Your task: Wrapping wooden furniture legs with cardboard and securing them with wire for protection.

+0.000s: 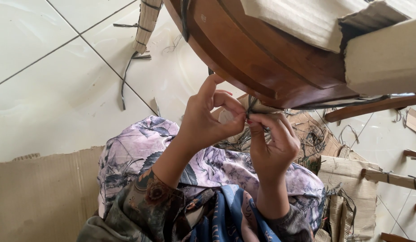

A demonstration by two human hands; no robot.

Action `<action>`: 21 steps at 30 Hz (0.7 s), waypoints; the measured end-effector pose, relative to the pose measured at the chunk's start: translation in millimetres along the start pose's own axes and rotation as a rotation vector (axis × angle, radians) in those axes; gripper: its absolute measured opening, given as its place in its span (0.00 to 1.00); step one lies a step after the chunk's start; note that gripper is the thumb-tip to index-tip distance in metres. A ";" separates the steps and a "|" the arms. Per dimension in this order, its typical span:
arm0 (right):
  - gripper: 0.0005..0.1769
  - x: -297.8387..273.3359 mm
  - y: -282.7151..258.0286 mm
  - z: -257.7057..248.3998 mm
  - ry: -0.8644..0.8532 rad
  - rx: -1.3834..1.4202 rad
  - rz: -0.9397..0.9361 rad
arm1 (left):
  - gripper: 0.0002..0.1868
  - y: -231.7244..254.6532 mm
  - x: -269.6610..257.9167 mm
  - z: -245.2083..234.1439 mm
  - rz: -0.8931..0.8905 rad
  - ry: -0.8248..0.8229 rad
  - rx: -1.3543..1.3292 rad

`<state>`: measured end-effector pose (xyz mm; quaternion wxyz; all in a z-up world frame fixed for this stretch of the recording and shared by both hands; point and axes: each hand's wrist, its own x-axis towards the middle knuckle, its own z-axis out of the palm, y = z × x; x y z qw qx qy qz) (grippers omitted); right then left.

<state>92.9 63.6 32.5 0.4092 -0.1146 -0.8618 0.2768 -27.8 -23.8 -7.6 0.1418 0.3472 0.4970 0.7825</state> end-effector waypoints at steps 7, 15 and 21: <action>0.05 -16.3 21.2 -5.2 0.037 0.110 0.071 | 0.20 -29.8 0.7 2.2 0.306 0.064 0.344; 0.05 -40.1 61.4 -30.9 0.103 0.062 0.076 | 0.12 -25.6 12.3 -13.4 0.477 0.069 0.447; 0.10 -79.7 110.0 -69.9 -0.076 0.001 0.179 | 0.07 -15.1 7.4 -35.5 -0.257 -0.202 0.576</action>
